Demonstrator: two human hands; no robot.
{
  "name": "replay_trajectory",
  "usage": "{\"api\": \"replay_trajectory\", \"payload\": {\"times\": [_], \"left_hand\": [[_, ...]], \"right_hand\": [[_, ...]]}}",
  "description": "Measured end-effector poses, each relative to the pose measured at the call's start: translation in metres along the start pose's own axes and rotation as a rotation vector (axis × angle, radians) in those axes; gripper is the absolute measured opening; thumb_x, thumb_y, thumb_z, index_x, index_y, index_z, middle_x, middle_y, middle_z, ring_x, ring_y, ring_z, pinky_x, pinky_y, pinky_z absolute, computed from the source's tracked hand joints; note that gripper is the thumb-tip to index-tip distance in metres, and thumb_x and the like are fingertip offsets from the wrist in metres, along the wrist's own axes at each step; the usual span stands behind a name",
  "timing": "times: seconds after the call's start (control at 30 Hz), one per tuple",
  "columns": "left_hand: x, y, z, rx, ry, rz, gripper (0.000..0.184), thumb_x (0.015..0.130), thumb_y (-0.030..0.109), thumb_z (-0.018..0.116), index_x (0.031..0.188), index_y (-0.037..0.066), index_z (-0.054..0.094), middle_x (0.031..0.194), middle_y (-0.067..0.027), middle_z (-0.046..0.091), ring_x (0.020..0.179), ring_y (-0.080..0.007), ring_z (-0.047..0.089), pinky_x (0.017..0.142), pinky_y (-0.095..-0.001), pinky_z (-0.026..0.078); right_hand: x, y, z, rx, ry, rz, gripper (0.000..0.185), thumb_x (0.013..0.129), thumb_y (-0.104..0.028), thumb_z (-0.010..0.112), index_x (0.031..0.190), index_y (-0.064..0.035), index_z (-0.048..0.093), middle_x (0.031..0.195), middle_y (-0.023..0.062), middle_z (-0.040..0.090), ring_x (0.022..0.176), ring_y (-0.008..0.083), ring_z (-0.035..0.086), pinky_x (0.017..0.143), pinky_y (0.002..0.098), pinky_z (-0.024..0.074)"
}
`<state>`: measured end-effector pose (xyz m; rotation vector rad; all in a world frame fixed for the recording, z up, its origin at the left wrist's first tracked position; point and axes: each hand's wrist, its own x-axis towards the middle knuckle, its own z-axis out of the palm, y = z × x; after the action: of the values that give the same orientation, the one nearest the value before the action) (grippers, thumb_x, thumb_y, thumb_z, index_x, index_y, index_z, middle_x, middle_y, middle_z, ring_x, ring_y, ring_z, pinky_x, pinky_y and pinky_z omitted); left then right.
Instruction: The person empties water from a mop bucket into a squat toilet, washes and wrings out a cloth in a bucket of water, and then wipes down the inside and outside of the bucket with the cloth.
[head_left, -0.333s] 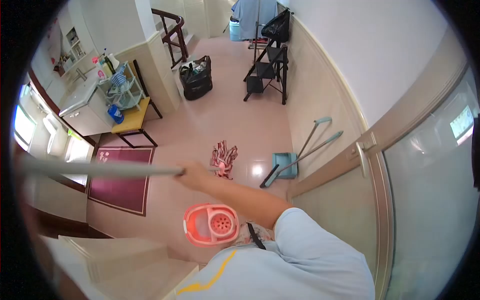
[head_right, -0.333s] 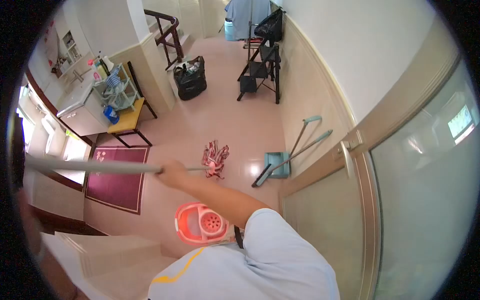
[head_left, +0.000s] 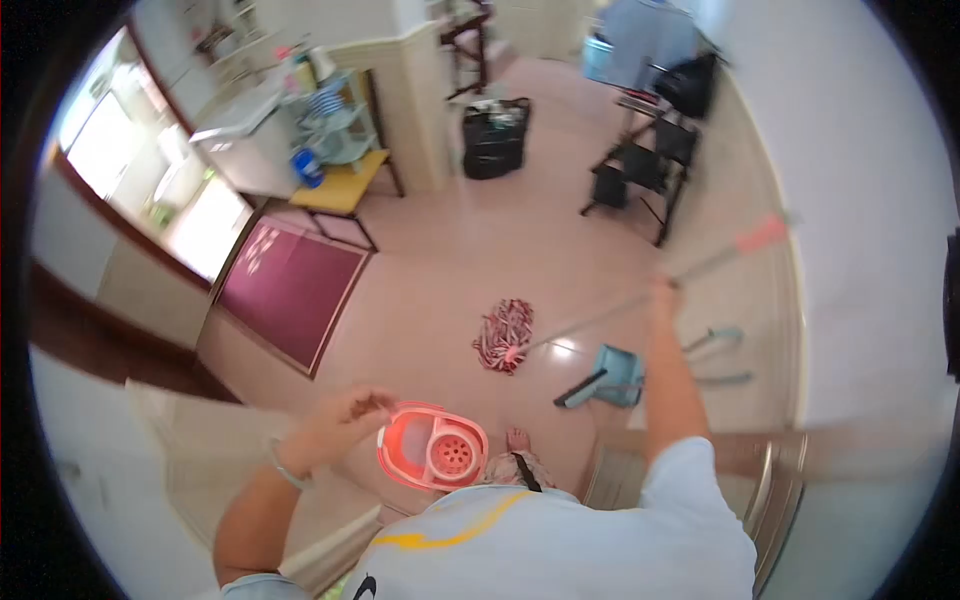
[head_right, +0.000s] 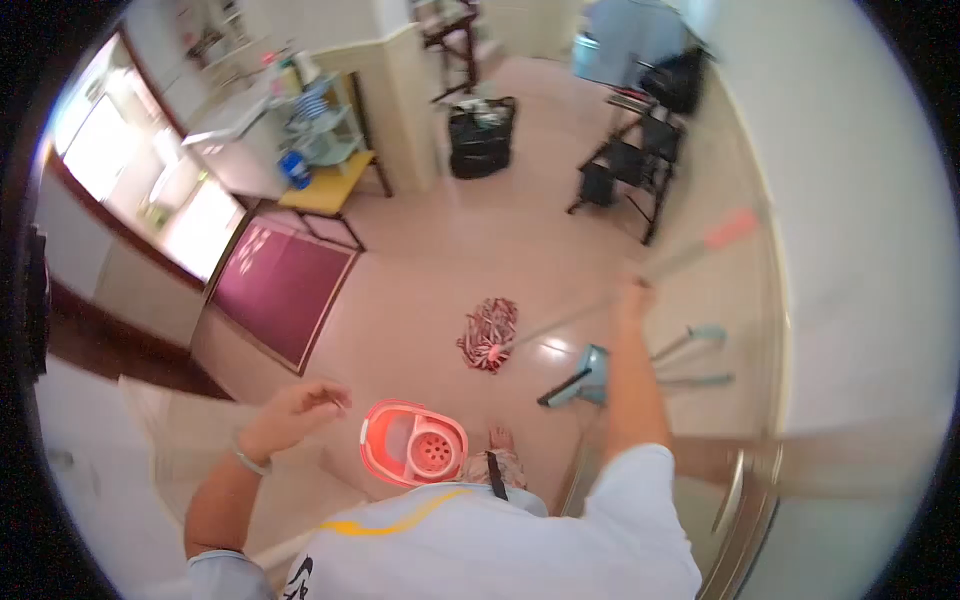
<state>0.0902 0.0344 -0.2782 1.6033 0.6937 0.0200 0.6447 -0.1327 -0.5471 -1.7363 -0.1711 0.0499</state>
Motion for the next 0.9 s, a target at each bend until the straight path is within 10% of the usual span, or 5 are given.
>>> {"api": "replay_trajectory", "payload": {"times": [0.17,0.23,0.6,0.77,0.9], "left_hand": [[-0.056,-0.215,0.036,-0.135,0.45,-0.394,0.029,0.088,0.017,0.054,0.111,-0.001,0.054,0.092,-0.0111,0.063,0.09,-0.0143,0.06,0.079,-0.0297,0.048],[-0.094,-0.235,0.075,-0.162,0.449,-0.582,0.031,0.086,0.019,0.055,0.11,-0.001,0.055,0.091,-0.0105,0.064,0.085,-0.0149,0.062,0.074,-0.0306,0.05],[-0.141,-0.278,0.161,0.111,0.298,-0.844,0.025,0.082,0.022,0.057,0.099,0.004,0.061,0.087,-0.0168,0.065,0.082,-0.0294,0.063,0.073,-0.0361,0.049],[-0.127,-0.312,0.152,-0.088,0.428,-0.734,0.027,0.084,0.018,0.054,0.108,0.005,0.058,0.088,-0.0163,0.064,0.082,-0.0293,0.062,0.074,-0.0366,0.049],[-0.147,-0.386,0.177,-0.203,0.186,-0.783,0.05,0.08,0.011,0.054,0.128,0.003,0.042,0.113,-0.0169,0.058,0.108,-0.0266,0.054,0.093,-0.0364,0.042]], "right_hand": [[0.118,0.026,-0.106,0.3,0.194,0.479,0.062,0.087,-0.04,0.047,0.137,-0.0062,0.03,0.142,0.0147,0.031,0.13,0.0297,0.03,0.104,0.0516,0.0223],[0.132,0.038,-0.121,0.277,0.277,0.492,0.057,0.087,-0.038,0.049,0.127,0.0025,0.041,0.128,0.0166,0.047,0.111,0.0326,0.05,0.091,0.0511,0.0397],[0.032,0.01,-0.018,-0.15,0.128,0.553,0.067,0.089,-0.037,0.044,0.138,0.0037,0.024,0.14,0.0206,0.033,0.131,0.0303,0.03,0.107,0.0408,0.0243],[-0.081,0.16,0.066,-0.389,-0.745,0.249,0.019,0.085,-0.019,0.051,0.097,-0.0047,0.054,0.086,0.0072,0.055,0.077,0.0168,0.051,0.065,0.0343,0.0445],[-0.27,0.222,0.155,-1.051,-1.411,-0.041,0.034,0.086,-0.029,0.054,0.107,-0.003,0.061,0.101,0.016,0.064,0.097,0.0274,0.06,0.082,0.0379,0.0469]]}}
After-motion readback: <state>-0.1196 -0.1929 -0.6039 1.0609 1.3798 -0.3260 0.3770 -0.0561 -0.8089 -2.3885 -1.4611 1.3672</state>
